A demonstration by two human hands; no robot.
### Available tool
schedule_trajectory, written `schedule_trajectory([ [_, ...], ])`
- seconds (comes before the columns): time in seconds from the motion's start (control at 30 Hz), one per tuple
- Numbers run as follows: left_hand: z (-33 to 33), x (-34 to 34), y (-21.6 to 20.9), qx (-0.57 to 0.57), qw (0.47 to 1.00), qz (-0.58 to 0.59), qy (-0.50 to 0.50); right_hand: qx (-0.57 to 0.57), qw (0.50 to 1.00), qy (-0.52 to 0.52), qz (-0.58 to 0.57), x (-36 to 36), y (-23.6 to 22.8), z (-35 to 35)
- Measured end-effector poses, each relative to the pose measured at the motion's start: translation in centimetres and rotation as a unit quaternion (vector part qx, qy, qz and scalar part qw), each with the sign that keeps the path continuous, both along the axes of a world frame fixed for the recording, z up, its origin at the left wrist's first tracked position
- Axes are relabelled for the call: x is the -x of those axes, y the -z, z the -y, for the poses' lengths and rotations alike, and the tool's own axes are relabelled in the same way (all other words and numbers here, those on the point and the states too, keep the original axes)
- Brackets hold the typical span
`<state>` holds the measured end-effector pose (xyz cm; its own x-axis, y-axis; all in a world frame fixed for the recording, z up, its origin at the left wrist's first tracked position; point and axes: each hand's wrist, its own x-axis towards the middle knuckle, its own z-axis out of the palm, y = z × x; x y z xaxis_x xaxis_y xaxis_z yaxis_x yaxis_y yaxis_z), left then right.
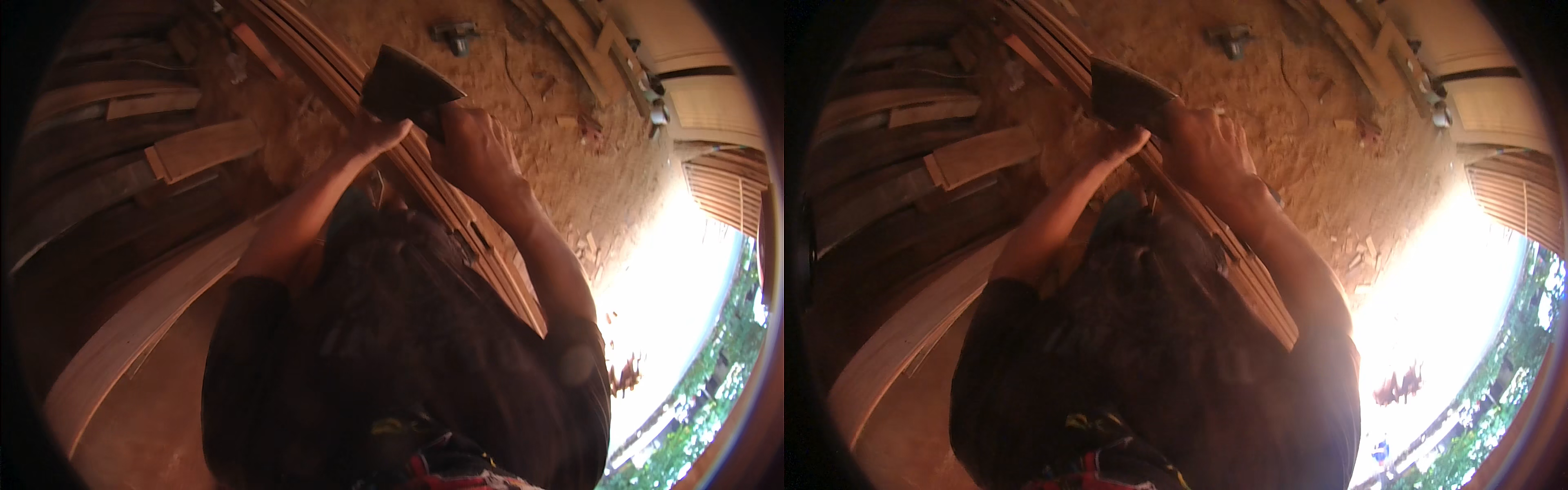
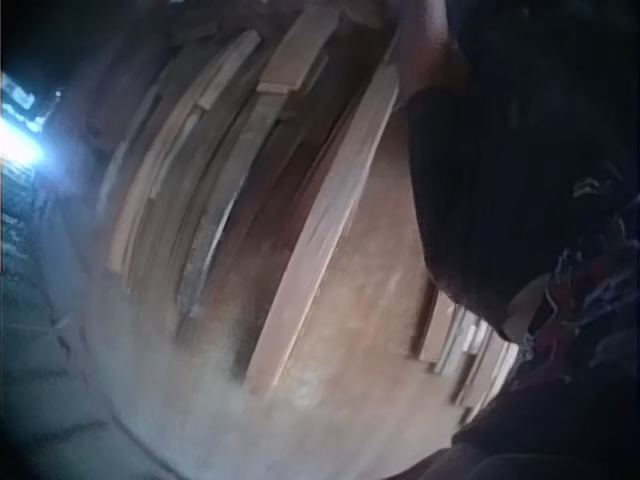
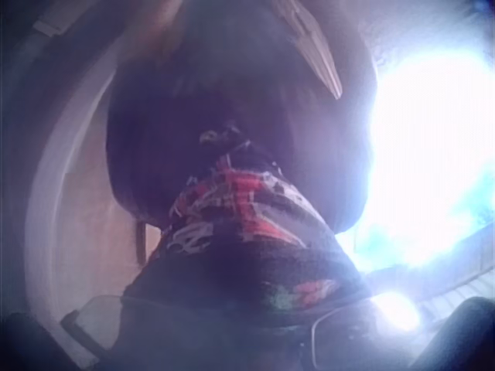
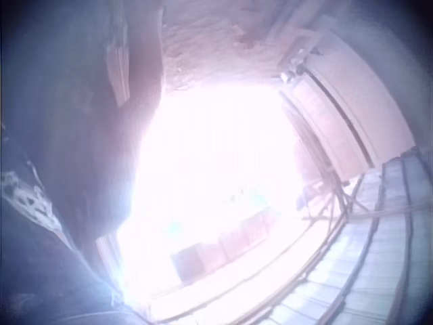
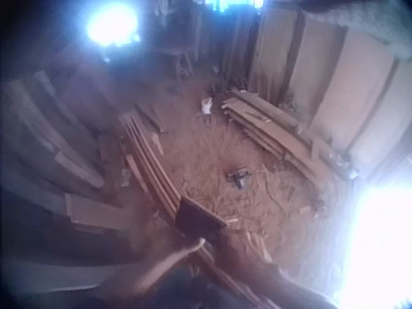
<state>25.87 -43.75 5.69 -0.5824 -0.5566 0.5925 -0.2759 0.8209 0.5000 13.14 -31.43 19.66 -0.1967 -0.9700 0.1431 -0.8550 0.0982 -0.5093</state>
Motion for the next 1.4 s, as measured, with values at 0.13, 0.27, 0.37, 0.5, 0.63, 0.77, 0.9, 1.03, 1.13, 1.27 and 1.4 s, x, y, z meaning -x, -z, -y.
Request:
schedule_trajectory([
  [0.13,-1.4,-0.6,-2.3,-0.055,0.997,0.047,-0.012,0.028,0.995,-0.066,0.068,1.6,-2.8,-0.1],
  [0.27,0.3,0.1,-4.1,-0.115,0.975,0.192,-0.014,0.09,0.991,0.028,0.094,0.1,-5.9,0.3],
  [0.37,-0.6,-0.2,0.7,-0.096,0.995,0.01,0.029,-0.011,0.999,0.016,-0.036,0.5,2.3,0.5],
  [0.5,-1.6,-0.7,-0.2,-0.279,0.958,-0.037,0.056,0.117,0.987,-0.061,-0.09,1.9,0.2,0.2],
  [0.63,1.0,-0.4,-3.0,-0.118,0.971,0.209,0.007,0.164,0.98,0.021,0.115,0.9,-6.4,0.8],
  [0.77,0.6,-0.6,1.1,-0.061,0.975,0.205,0.055,0.035,0.998,-0.002,0.05,0.2,1.6,1.2],
  [0.9,1.4,0.4,5.9,-0.173,0.984,0.024,0.043,-0.126,0.99,-0.036,-0.057,2.5,1.8,1.1],
  [1.03,5.5,-1.2,4.7,-0.497,0.866,-0.029,-0.039,-0.049,0.992,0.018,0.111,4.6,-0.6,0.7],
  [1.13,5.1,-0.5,5.6,-0.55,0.83,-0.061,-0.067,0.01,0.964,0.146,0.22,4.4,-1.0,-1.9],
  [1.27,-1.1,1.8,-0.3,-0.385,0.916,-0.082,0.08,-0.032,0.948,0.199,0.247,5.8,3.2,-5.9],
  [1.4,1.7,2.3,-4.2,-0.167,0.983,0.038,0.064,-0.084,0.93,0.223,0.279,5.7,3.2,-7.3],
])
